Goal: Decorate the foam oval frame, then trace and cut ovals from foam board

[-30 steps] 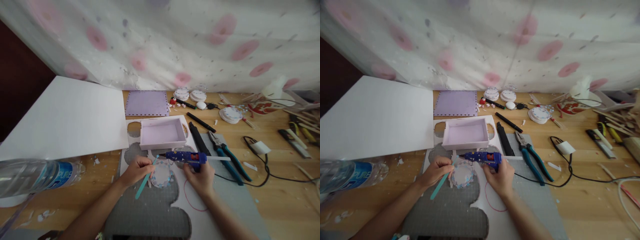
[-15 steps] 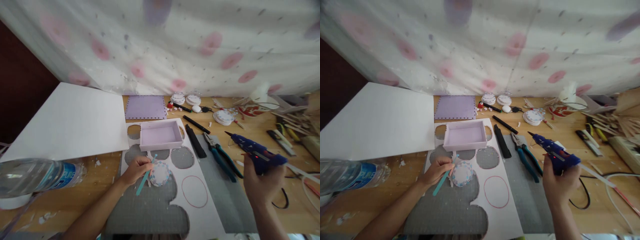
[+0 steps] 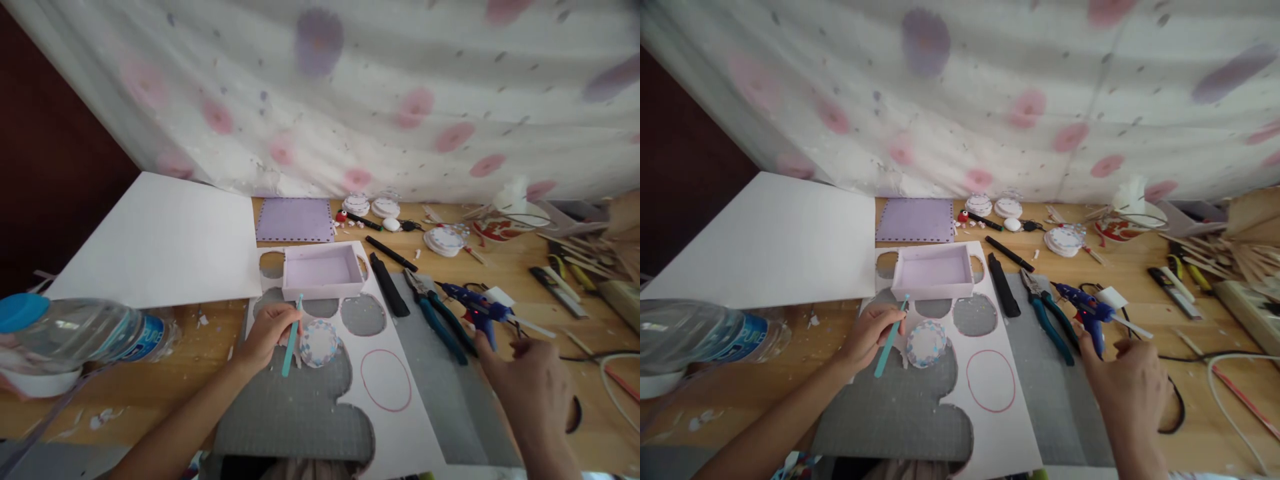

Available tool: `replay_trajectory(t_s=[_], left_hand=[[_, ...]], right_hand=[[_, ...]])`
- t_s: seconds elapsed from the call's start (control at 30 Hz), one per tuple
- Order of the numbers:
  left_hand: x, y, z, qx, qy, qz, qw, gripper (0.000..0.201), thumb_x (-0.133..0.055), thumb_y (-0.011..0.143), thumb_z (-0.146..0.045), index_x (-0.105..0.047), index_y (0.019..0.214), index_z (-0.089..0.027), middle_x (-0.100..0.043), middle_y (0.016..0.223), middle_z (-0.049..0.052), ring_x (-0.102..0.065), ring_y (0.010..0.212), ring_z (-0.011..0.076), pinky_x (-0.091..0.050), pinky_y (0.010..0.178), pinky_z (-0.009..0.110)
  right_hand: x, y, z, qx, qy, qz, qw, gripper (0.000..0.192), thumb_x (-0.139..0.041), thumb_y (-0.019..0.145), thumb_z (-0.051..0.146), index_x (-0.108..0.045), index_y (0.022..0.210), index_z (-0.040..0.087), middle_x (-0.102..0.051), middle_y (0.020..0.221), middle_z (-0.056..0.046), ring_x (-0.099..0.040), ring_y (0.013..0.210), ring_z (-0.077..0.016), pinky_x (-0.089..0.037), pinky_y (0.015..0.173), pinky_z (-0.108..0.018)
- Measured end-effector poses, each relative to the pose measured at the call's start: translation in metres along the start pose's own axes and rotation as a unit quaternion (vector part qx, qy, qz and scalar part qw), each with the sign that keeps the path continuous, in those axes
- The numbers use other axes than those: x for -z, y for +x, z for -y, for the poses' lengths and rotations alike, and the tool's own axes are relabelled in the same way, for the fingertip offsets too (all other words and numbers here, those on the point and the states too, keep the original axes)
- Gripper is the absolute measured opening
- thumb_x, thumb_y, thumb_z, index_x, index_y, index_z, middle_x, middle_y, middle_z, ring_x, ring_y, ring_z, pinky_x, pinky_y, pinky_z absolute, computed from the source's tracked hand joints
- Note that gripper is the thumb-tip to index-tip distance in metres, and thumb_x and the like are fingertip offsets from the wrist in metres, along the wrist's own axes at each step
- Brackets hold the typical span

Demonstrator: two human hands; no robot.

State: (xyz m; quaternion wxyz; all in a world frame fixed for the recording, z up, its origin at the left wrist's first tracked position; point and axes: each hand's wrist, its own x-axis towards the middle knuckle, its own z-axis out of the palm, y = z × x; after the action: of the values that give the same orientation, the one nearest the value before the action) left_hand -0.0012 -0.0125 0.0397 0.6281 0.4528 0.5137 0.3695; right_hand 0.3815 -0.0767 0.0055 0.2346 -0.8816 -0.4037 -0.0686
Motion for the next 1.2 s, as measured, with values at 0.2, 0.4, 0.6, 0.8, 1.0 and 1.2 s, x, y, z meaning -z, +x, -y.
replay_trajectory(t_s=[0.2, 0.4, 0.6, 0.8, 1.0, 1.2], left_hand=[[-0.021, -0.006, -0.015, -0.008, -0.013, -0.04, 0.999, 0.033, -0.059, 0.07, -0.036, -0.062, 0.045, -0.014, -0.037, 0.035, -0.005, -0.024, 0.037, 0.0043, -0.019, 0.041, 0.022], [-0.05, -0.006, -0.021, 0.017, 0.025, -0.04, 0.999, 0.033, -0.055, 0.07, -0.035, -0.053, 0.043, -0.016, -0.033, 0.036, -0.005, -0.026, 0.038, 0.0062, -0.018, 0.041, 0.023], [-0.053, -0.002, -0.025, -0.075, 0.143, -0.048, 0.986, 0.037, -0.05, 0.071, -0.032, -0.03, 0.043, -0.019, -0.025, 0.045, -0.006, -0.025, 0.046, 0.0071, -0.018, 0.044, 0.023], [-0.05, 0.0, -0.026, -0.094, 0.28, -0.026, 0.955, 0.04, -0.047, 0.081, -0.032, -0.041, 0.044, -0.017, -0.037, 0.042, -0.004, -0.035, 0.045, 0.0094, -0.024, 0.046, 0.024], [-0.038, -0.018, -0.01, -0.274, 0.409, -0.089, 0.866, 0.017, -0.057, 0.083, -0.032, -0.062, 0.088, -0.017, -0.063, 0.086, 0.007, -0.058, 0.086, 0.0224, -0.044, 0.078, 0.033], [-0.037, -0.026, 0.015, -0.294, 0.468, -0.086, 0.829, 0.059, -0.078, 0.064, -0.044, -0.056, 0.111, -0.017, -0.062, 0.109, 0.015, -0.057, 0.103, 0.0344, -0.045, 0.09, 0.048]], right_hand=[[0.013, -0.052, 0.047, 0.284, 0.179, -0.076, 0.939, 0.029, -0.064, 0.078, 0.035, -0.039, 0.068, 0.026, -0.041, 0.054, 0.004, -0.041, 0.045, -0.0142, -0.033, 0.045, -0.03], [0.002, -0.079, 0.145, 0.573, 0.294, 0.081, 0.761, 0.017, -0.06, 0.082, 0.024, -0.043, 0.086, 0.024, -0.061, 0.073, -0.001, -0.055, 0.062, -0.0171, -0.042, 0.055, -0.03], [-0.01, -0.071, 0.181, 0.68, 0.294, 0.015, 0.672, 0.016, -0.039, 0.087, 0.008, -0.044, 0.084, 0.023, -0.054, 0.066, -0.001, -0.046, 0.06, -0.0178, -0.037, 0.056, -0.031], [-0.013, -0.071, 0.175, 0.65, 0.336, 0.066, 0.678, 0.025, -0.044, 0.081, 0.003, -0.037, 0.069, 0.024, -0.043, 0.057, 0.003, -0.039, 0.056, -0.016, -0.031, 0.054, -0.029], [-0.031, -0.078, 0.158, 0.404, 0.547, 0.092, 0.727, 0.027, -0.049, 0.083, 0.006, -0.031, 0.079, 0.025, -0.034, 0.062, 0.006, -0.036, 0.054, -0.013, -0.03, 0.053, -0.027], [-0.033, -0.083, 0.157, 0.22, 0.63, 0.119, 0.736, 0.019, -0.05, 0.092, 0.024, -0.031, 0.086, 0.026, -0.035, 0.068, 0.006, -0.039, 0.057, -0.012, -0.035, 0.052, -0.024]])
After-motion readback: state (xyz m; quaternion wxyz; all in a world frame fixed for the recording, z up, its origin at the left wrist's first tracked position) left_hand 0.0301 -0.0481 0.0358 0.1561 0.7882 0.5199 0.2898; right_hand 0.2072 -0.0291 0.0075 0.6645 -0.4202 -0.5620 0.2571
